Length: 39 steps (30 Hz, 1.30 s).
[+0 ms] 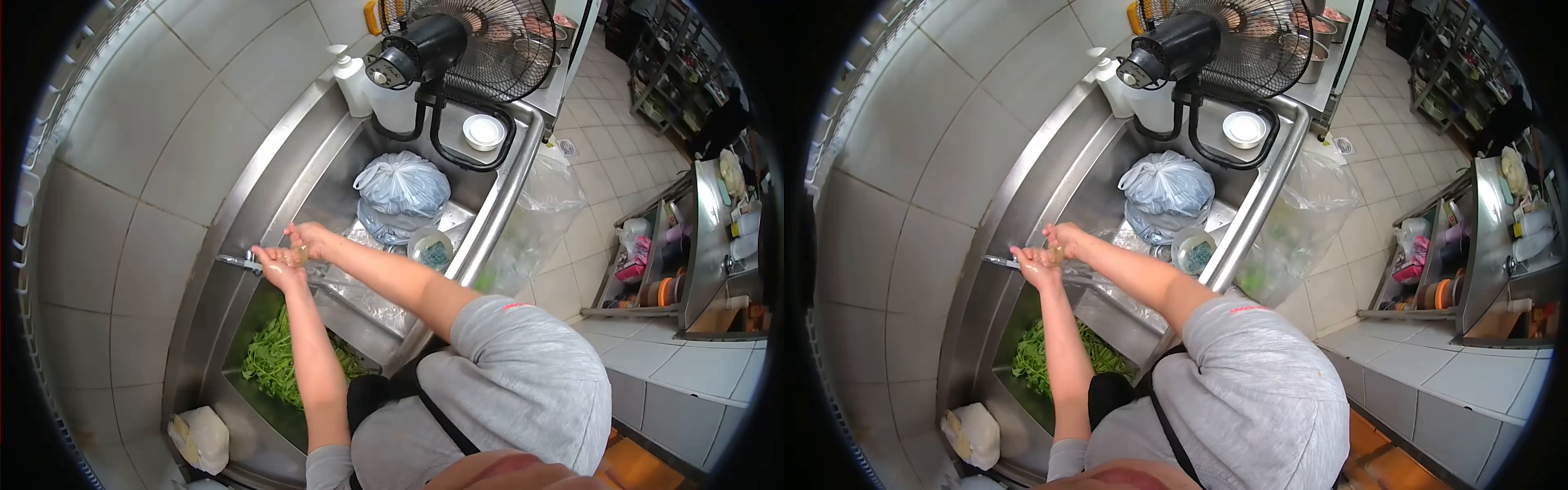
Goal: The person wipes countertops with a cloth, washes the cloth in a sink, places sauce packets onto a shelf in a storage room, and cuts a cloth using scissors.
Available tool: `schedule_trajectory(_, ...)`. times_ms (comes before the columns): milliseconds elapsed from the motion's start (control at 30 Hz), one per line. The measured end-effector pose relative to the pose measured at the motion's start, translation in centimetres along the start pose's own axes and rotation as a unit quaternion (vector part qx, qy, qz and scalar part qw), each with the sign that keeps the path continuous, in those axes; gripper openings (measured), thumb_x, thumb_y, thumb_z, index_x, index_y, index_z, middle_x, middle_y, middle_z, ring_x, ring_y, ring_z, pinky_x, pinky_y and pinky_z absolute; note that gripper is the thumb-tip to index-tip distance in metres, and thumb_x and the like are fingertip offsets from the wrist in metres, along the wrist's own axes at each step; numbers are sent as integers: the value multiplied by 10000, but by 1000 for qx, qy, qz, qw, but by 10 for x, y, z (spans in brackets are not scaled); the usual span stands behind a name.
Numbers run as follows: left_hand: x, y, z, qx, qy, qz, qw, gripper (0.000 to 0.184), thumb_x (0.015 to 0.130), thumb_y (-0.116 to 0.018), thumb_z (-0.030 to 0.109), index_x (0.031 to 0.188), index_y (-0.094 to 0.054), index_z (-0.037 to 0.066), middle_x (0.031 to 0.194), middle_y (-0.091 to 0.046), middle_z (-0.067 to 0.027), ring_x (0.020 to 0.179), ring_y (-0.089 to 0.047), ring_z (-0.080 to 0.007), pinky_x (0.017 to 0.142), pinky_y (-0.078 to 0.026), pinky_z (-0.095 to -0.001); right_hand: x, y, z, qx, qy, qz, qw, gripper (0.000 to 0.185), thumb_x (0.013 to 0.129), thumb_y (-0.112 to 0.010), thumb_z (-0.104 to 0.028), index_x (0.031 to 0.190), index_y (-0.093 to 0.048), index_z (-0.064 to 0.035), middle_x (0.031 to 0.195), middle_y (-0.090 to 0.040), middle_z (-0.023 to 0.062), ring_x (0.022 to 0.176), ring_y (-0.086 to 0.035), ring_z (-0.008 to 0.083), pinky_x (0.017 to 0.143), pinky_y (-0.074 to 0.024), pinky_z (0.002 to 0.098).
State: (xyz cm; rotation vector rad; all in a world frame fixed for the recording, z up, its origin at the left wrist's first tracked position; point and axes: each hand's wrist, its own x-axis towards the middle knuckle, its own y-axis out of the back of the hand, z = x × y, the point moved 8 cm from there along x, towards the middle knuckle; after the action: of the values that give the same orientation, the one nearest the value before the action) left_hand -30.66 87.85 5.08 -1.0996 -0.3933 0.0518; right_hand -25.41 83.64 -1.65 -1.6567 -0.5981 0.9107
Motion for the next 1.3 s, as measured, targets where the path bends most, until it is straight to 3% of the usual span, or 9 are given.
schedule_trajectory(100, -25, -43, -5, 299, 36, 126, 945, 410, 892, -470, 275, 550, -471, 49, 449, -407, 12, 395, -345, -107, 391, -262, -265, 0, -4, 24, -174, -92, -3, 980, 150, 913, -444, -188, 839, -509, -75, 580, -467, 8, 508, -469, 104, 462, -420, 286)
schedule_trajectory(200, -55, -105, -25, 681, -49, -136, 718, 399, 849, -546, 215, 504, -472, 27, 443, -430, 2, 374, -365, -106, 428, -319, -284, -25, -18, 29, -662, -35, -79, 744, 318, 852, -522, -338, 661, -575, -90, 583, -503, 22, 478, -446, 134, 416, -347, 304)
schedule_trajectory(333, -103, -132, -69, 764, -1, -303, 570, 348, 797, -592, 200, 501, -551, 22, 427, -480, -113, 366, -465, -221, 425, -378, -343, -48, 12, 75, -606, -205, -116, 760, 261, 844, -554, -265, 717, -587, -39, 653, -581, 29, 588, -524, 153, 560, -438, 332)
schedule_trajectory(467, -139, -97, -113, 828, 75, -345, 436, 392, 826, -526, 323, 551, -611, 57, 519, -555, -141, 485, -558, -298, 503, -449, -389, -91, 14, 123, -840, 72, -517, 149, 254, 798, -539, -215, 663, -610, -11, 663, -586, 199, 582, -547, 361, 569, -436, 429)
schedule_trajectory(767, -146, -39, -99, 802, 102, -251, 532, 389, 850, -490, 301, 557, -568, 56, 596, -574, -141, 562, -563, -309, 561, -442, -412, -31, 84, 71, -760, -96, -172, 619, 190, 750, -520, -139, 830, -665, -46, 701, -634, 88, 595, -593, 160, 565, -488, 336)
schedule_trajectory(833, -135, -57, -59, 806, 19, -197, 558, 353, 839, -515, 266, 561, -505, 48, 588, -541, -141, 551, -537, -315, 541, -421, -411, 12, 62, 35, -787, -96, -48, 608, 211, 754, -480, -128, 863, -644, -52, 700, -625, 87, 619, -589, 178, 572, -480, 332)
schedule_trajectory(867, -132, -55, -38, 817, 6, -128, 563, 326, 834, -522, 256, 591, -496, 40, 592, -527, -140, 557, -526, -321, 537, -413, -410, 30, 21, 34, -924, 73, -197, 319, 184, 777, -493, -134, 859, -642, -63, 710, -616, 79, 646, -591, 187, 589, -480, 343)
schedule_trajectory(1000, -148, -30, 33, 798, 8, 93, 595, 278, 837, -534, 242, 685, -480, 16, 598, -493, -134, 545, -489, -283, 528, -391, -367, 128, 20, 24, -547, -11, 22, 836, 163, 835, -480, -89, 948, -559, -2, 959, -558, 65, 901, -500, 176, 786, -421, 317)
schedule_trajectory(1300, -271, 5, 175, 579, -95, 471, 658, 258, 874, -514, 205, 693, -456, 29, 568, -394, 11, 540, -400, -80, 525, -349, -243, 187, -79, 62, -281, 39, 1, 959, 100, 782, -507, -76, 797, -490, 21, 763, -412, 104, 647, -447, 230, 675, -474, 394)
